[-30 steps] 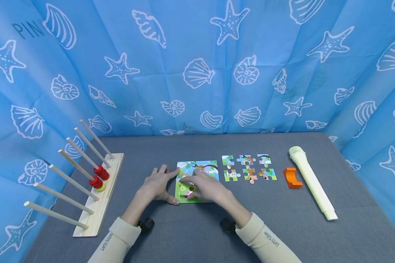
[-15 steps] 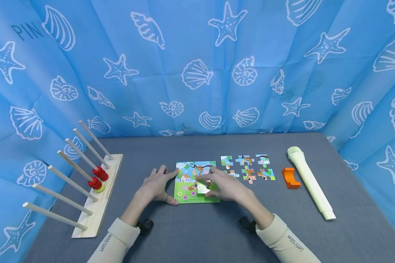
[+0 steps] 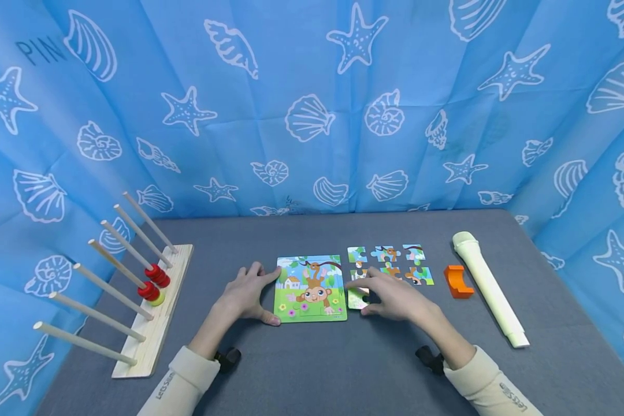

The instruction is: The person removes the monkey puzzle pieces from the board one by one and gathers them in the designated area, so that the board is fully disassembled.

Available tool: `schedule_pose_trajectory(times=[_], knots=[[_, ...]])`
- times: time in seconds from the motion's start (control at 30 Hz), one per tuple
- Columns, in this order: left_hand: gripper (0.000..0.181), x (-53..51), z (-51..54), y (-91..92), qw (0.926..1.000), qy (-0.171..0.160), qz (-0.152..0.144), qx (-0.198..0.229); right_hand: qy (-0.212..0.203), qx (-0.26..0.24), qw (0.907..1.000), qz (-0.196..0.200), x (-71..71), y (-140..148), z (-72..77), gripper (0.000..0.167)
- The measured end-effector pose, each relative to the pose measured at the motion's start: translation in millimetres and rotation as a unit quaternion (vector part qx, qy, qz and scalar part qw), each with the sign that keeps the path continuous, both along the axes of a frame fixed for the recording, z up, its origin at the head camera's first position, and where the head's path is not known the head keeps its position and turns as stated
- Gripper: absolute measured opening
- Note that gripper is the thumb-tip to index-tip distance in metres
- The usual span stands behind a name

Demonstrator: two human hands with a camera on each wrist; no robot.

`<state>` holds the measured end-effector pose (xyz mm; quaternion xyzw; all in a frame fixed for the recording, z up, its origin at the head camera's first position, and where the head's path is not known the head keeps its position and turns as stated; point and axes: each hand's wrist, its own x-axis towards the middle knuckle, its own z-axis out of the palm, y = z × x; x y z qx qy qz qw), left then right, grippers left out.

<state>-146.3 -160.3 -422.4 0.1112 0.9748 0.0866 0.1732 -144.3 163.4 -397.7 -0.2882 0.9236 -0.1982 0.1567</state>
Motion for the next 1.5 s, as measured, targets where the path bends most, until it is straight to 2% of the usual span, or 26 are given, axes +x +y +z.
schedule_pose_trajectory(times=[0.57, 0.8, 1.2, 1.5], knots=[[0.116, 0.2, -0.1, -1.0, 1.0, -0.005, 0.004, 0.002, -0.028, 0.042, 0.9987, -0.01, -0.5, 8.2, -10.6, 0.057], [0.116, -0.1, -0.7, -0.6, 1.0, -0.006, 0.005, 0.0, -0.034, 0.034, 0.9985, -0.025, 0.8, 7.0, -11.3, 0.054], [0.116, -1.0, -0.9, -0.8, 1.0, -0.008, 0.005, 0.001, -0.029, 0.014, 0.9993, -0.019, 0.9, 11.5, -11.3, 0.047], [0.117, -0.6, -0.2, -1.3, 1.0, -0.009, 0.003, 0.001, -0.042, 0.01, 0.9987, -0.029, 1.9, 11.5, -11.1, 0.047]])
